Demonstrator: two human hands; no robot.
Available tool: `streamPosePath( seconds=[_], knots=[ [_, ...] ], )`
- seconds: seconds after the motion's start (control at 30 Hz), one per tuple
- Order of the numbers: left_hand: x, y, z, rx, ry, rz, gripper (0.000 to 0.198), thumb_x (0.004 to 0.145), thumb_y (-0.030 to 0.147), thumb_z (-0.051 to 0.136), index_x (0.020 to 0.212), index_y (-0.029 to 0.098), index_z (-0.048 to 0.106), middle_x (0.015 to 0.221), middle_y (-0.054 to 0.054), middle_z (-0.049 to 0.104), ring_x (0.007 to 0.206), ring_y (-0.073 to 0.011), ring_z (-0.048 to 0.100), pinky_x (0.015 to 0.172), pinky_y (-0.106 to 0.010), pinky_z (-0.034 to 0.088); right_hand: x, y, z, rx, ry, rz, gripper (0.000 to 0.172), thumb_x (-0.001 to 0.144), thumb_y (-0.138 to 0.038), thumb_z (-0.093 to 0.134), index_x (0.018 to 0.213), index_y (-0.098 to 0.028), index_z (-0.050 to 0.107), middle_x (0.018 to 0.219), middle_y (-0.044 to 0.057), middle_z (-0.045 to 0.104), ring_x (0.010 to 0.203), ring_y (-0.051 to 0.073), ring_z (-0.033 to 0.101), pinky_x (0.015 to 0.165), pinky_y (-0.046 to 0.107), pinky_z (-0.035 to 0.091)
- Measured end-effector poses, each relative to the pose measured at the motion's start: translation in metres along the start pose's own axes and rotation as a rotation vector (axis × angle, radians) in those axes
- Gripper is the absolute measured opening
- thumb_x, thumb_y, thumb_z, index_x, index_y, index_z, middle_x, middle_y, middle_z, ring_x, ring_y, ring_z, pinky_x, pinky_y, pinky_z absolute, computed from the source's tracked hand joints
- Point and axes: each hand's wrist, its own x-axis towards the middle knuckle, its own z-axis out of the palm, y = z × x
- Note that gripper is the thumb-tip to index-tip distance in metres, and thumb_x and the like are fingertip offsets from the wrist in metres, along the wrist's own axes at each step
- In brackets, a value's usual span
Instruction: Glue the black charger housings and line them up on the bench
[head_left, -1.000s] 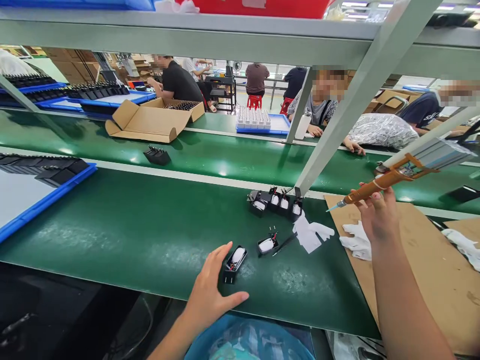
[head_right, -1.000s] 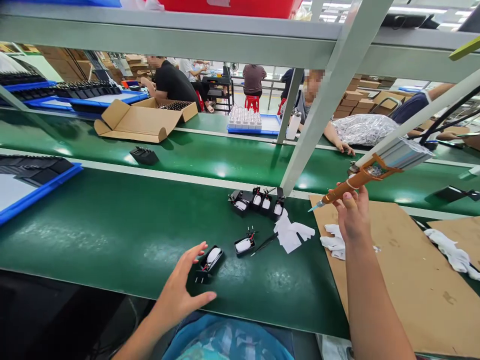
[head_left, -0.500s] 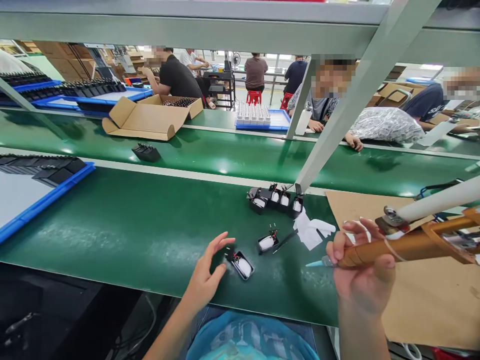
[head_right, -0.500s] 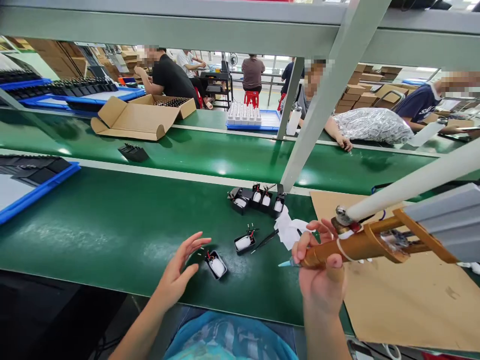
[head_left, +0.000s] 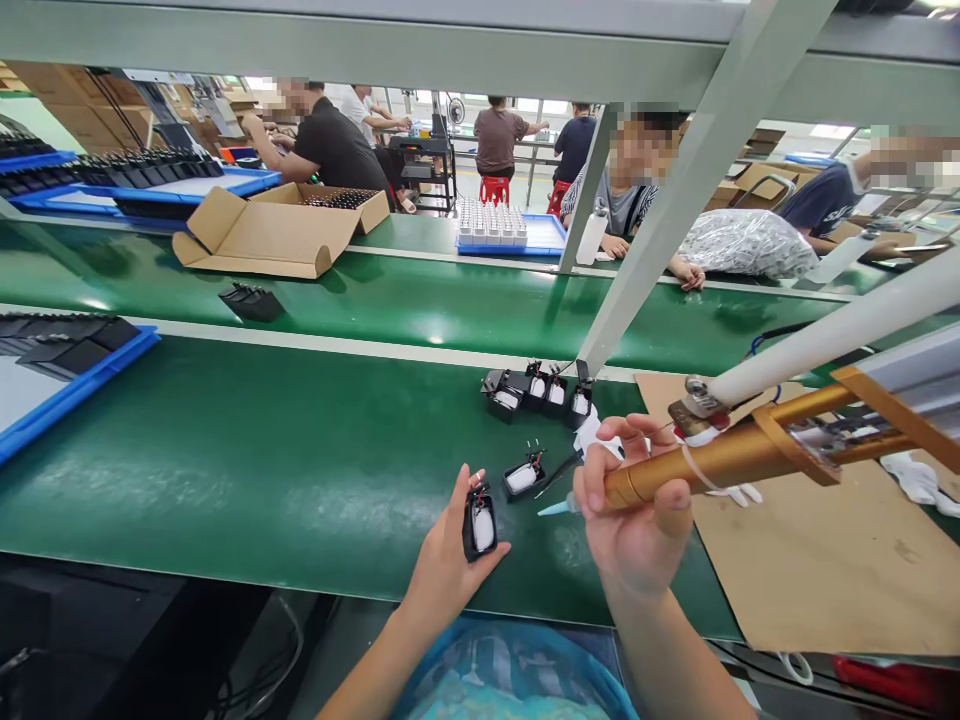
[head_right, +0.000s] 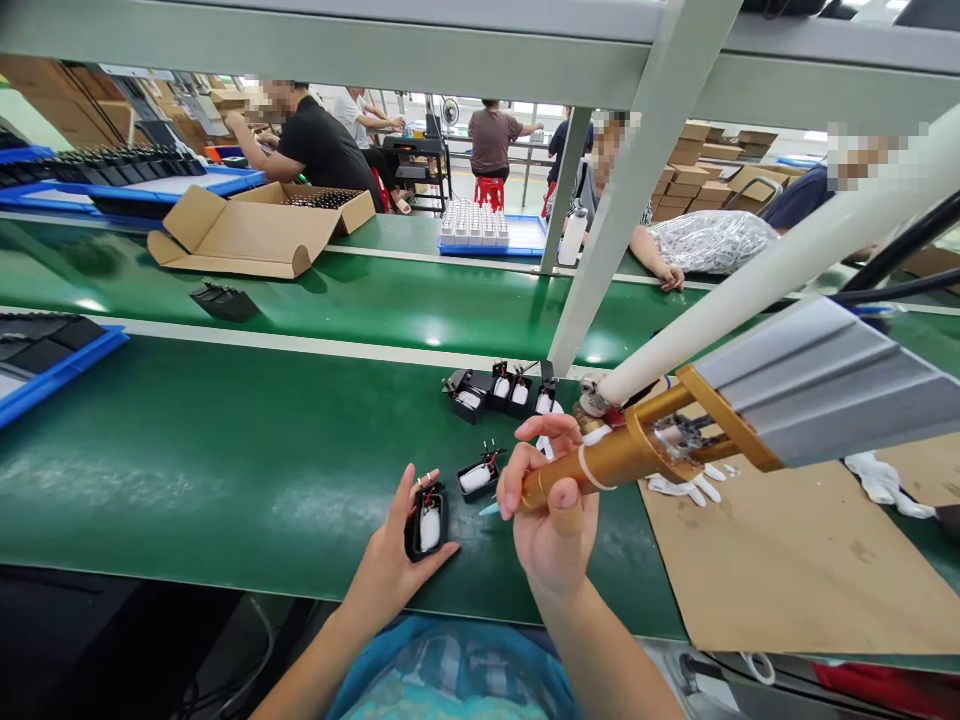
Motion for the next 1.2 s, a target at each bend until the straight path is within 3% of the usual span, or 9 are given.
streamPosePath(
  seconds=[0.23,0.33,0.43,0.6,0.8,0.9,1.0,1.1,1.2],
  knots=[
    [0.001,0.006,-0.033,-0.295,-0.293,-0.146,0.089,0.081,0.015,0.060,0.150,0.032,0.006,0.151,-0.008,0.035,0.137,-0.0226,0.034,0.113,-0.041,0.027,0.004,0.005,0.007,0.054,-0.024,-0.018,0.026,0.081,-0.048,0.055,0.099,-0.029,0.057,0.095,-0.001,0.048,0.043,0.004,0.042,0.035,0.022,0.030],
    [0.007,0.007,-0.043,-0.277,-0.367,-0.180,0.093,0.076,0.012,0.063,0.150,0.031,0.010,0.146,-0.009,0.042,0.133,-0.0248,0.039,0.111,-0.042,0.030,0.005,0.005,0.006,0.080,-0.022,-0.020,0.025,0.081,-0.045,0.056,0.100,-0.028,0.058,0.094,-0.001,0.048,0.043,0.003,0.043,0.036,0.022,0.030],
    [0.011,0.008,-0.051,-0.189,-0.397,-0.204,0.085,0.072,0.014,0.067,0.145,0.030,0.027,0.137,-0.008,0.051,0.126,-0.0274,0.046,0.107,-0.044,0.035,0.005,0.005,0.004,0.095,-0.011,-0.027,0.026,0.081,-0.044,0.058,0.100,-0.027,0.058,0.094,-0.002,0.049,0.043,0.003,0.044,0.035,0.022,0.029],
    [0.013,0.013,-0.056,-0.162,-0.376,-0.104,0.061,0.073,0.007,0.060,0.129,0.029,0.050,0.130,-0.004,0.055,0.117,-0.0235,0.053,0.104,-0.039,0.039,0.005,0.004,0.004,0.099,-0.004,-0.019,0.026,0.081,-0.044,0.058,0.100,-0.026,0.059,0.094,-0.001,0.049,0.042,0.003,0.044,0.035,0.022,0.029],
    [0.011,0.011,-0.043,-0.103,-0.397,-0.025,0.053,0.076,0.011,0.062,0.125,0.028,0.054,0.122,-0.005,0.059,0.113,-0.0215,0.055,0.099,-0.035,0.042,0.004,0.004,0.007,0.140,-0.017,0.001,0.029,0.078,-0.046,0.061,0.101,-0.028,0.059,0.093,-0.002,0.051,0.041,0.003,0.043,0.033,0.020,0.030],
    [0.008,0.008,-0.035,-0.020,-0.319,0.013,0.036,0.083,0.023,0.062,0.118,0.025,0.056,0.124,-0.007,0.058,0.115,-0.0224,0.054,0.099,-0.036,0.043,0.002,0.003,0.010,0.178,-0.027,0.011,0.033,0.076,-0.050,0.063,0.099,-0.027,0.059,0.092,-0.002,0.052,0.041,0.003,0.044,0.032,0.020,0.031],
    [0.005,0.012,-0.030,0.043,-0.265,0.023,0.039,0.089,0.028,0.055,0.127,0.025,0.045,0.120,-0.006,0.063,0.104,-0.0205,0.061,0.088,-0.034,0.048,-0.001,0.003,0.013,0.223,-0.026,0.031,0.036,0.074,-0.051,0.065,0.101,-0.028,0.058,0.091,-0.002,0.054,0.041,0.003,0.045,0.032,0.019,0.033],
    [0.007,0.023,-0.026,0.087,-0.203,0.055,0.038,0.087,0.032,0.058,0.122,0.025,0.046,0.107,-0.004,0.068,0.088,-0.0190,0.066,0.075,-0.030,0.051,-0.004,0.003,0.015,0.247,-0.031,0.028,0.037,0.074,-0.052,0.066,0.102,-0.029,0.058,0.093,-0.002,0.055,0.042,0.004,0.046,0.032,0.019,0.037],
    [0.011,0.035,-0.024,0.108,-0.089,0.101,0.033,0.082,0.030,0.064,0.112,0.024,0.053,0.099,-0.003,0.068,0.084,-0.0187,0.066,0.072,-0.029,0.050,-0.004,0.003,0.016,0.246,-0.068,0.020,0.035,0.075,-0.052,0.065,0.102,-0.029,0.058,0.094,-0.002,0.056,0.043,0.003,0.048,0.033,0.018,0.039]
  ],
)
